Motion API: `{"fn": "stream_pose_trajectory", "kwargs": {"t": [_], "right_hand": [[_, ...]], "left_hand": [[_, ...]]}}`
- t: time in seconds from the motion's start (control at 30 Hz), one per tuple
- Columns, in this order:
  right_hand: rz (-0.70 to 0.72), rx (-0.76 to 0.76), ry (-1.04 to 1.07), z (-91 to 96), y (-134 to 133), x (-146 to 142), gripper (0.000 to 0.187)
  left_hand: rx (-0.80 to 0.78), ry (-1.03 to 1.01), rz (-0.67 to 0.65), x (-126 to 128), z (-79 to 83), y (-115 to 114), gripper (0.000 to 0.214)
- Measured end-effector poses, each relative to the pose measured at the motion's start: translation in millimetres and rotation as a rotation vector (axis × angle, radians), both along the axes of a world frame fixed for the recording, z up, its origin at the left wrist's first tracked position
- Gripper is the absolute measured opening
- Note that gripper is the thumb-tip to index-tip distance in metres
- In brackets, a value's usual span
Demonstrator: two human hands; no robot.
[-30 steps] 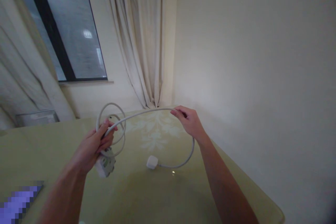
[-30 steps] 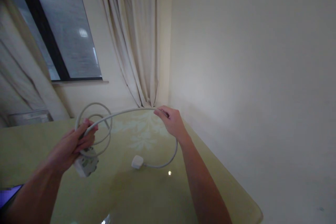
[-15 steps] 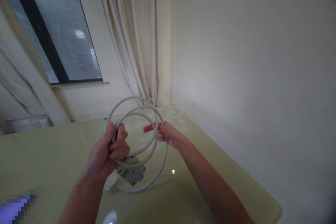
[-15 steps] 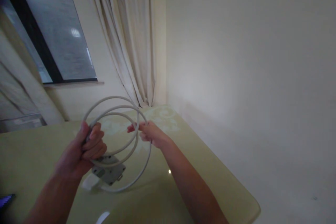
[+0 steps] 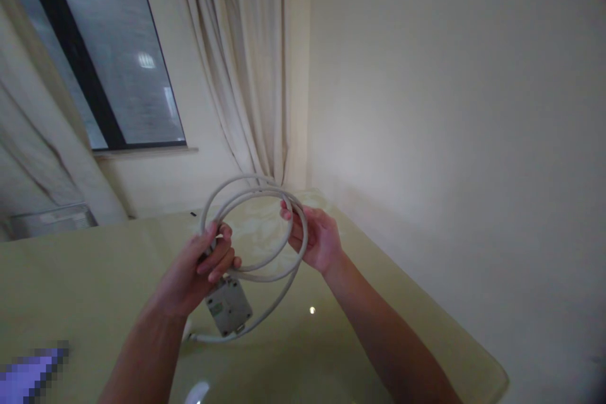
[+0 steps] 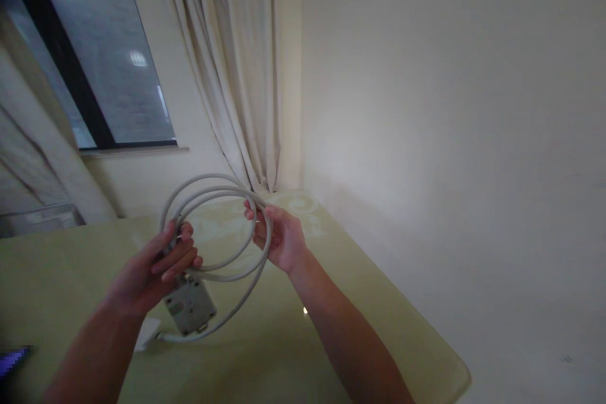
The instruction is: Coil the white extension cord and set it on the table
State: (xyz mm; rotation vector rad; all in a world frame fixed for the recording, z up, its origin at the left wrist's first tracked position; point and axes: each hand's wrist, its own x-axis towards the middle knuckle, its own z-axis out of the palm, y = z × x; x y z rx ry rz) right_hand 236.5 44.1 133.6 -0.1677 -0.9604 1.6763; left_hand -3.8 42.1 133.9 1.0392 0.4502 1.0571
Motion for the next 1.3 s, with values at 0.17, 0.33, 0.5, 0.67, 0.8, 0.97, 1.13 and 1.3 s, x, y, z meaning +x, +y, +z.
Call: {"fn": "stream_pose_trajectory", "kwargs": {"t": [0.17, 0.33, 0.5, 0.67, 0.8, 0.97, 1.13, 1.3], "right_hand": [[-0.170, -0.017, -0.127, -4.0, 4, -4, 0.035], [-0.263, -0.023, -0.468, -9.8, 11, -7, 0.038], [-0.251, -0.013, -0.517, -14.4, 14, -2, 0.039], [-0.164, -0.007, -0.374, -12.9, 13, -5, 0.047], [-0.342, -0.063, -0.360, -3.1, 9, -8, 0.048], [-0.374, -0.016, -0.401, -2.5, 8, -5, 0.046], [-0.139, 0.109, -0.333, -10.3, 10, -11, 0.050], [-0.238, 0.146, -0.404, 1.1, 0, -5, 0.053]], "left_hand": [[0.123, 0.174, -0.233, -1, -0.9, -10, 0.031], [0.011, 0.081, -0.034, 20, 3.5, -9, 0.041], [-0.035, -0.033, 0.171, 35, 5.7, -3, 0.036], [0.000, -0.264, 0.207, 28, 5.6, -2, 0.036], [-0.077, -0.115, 0.037, 24, 1.8, 0, 0.036], [-0.140, -0.201, 0.176, 32, 3.5, 0, 0.056], [-0.047, -0.446, 0.284, 25, 7.3, -5, 0.059], [0.035, -0.186, 0.017, 4, 2.7, -2, 0.044]]}}
